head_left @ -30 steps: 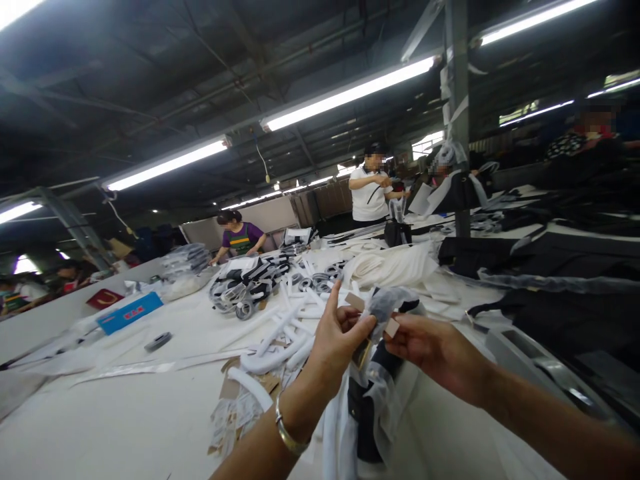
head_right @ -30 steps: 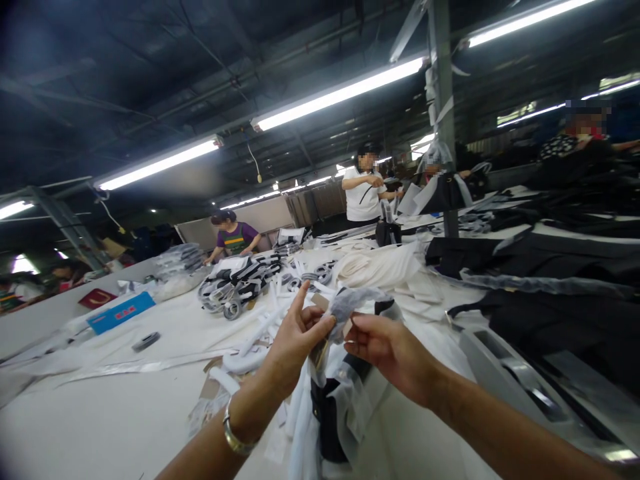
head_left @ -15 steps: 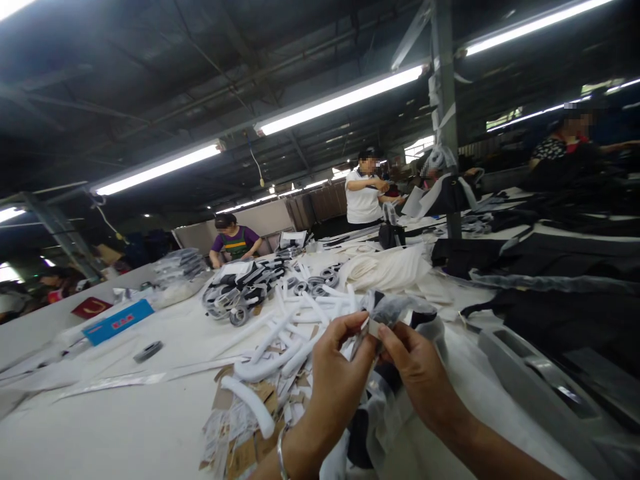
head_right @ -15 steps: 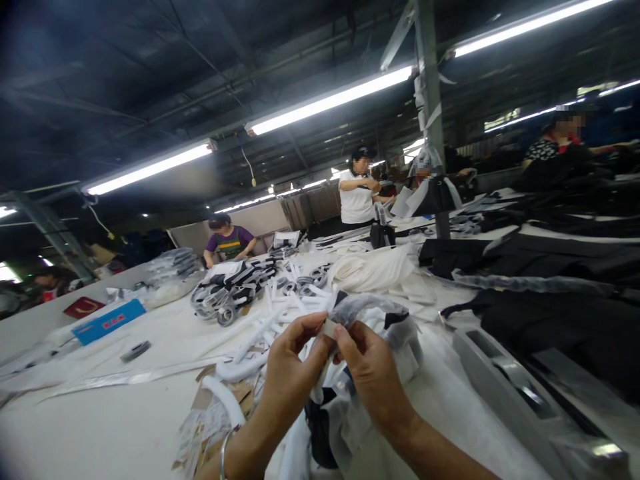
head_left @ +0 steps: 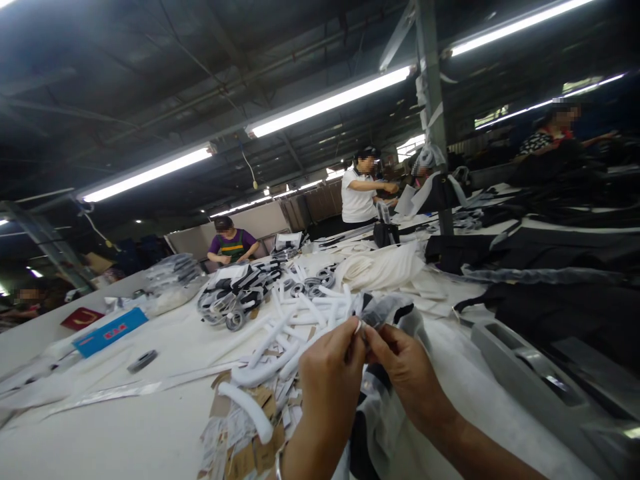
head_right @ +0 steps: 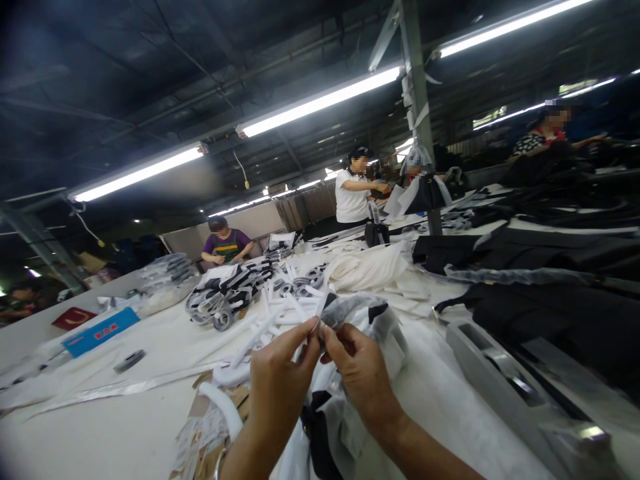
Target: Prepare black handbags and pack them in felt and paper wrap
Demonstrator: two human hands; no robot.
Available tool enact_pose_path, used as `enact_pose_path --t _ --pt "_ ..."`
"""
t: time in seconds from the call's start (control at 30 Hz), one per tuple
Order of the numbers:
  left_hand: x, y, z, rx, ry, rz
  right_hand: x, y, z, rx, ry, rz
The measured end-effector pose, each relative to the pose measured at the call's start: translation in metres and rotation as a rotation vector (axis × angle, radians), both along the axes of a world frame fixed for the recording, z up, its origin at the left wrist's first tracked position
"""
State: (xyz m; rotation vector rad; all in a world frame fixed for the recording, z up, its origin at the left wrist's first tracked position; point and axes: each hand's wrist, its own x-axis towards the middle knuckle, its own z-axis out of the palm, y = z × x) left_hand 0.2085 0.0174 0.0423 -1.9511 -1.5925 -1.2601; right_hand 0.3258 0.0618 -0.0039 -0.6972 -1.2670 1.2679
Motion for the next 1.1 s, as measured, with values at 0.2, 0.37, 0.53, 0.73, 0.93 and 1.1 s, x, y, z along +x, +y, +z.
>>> enact_pose_path --t 0.2,0.37,0.53,0.73,0.93,1.1 --pt "0.017 -0.008 -0.014 0.115 0.381 0.212 -0.001 0.001 0.000 0.013 0.031 0.041" --pt "0.023 -0.007 -0.029 0.101 0.407 0.235 0.001 0.001 0.001 -0.005 0.086 0.139" --pt "0.010 -0.011 -0.019 -0.006 0.186 0.002 0.011 0.000 0.007 -0.009 0.057 0.137" --pt "-0.023 0.002 0.008 -0.463 -0.425 -0.354 0.027 0.002 0.014 0.020 -0.119 0.063" --pt "-0.022 0.018 0.006 -0.573 -0.694 -0.575 0.028 0.001 0.019 0.143 -0.176 0.072" --pt "-0.012 0.013 0.002 -0.553 -0.864 -0.506 0.046 -0.001 0.020 0.239 -0.334 0.066"
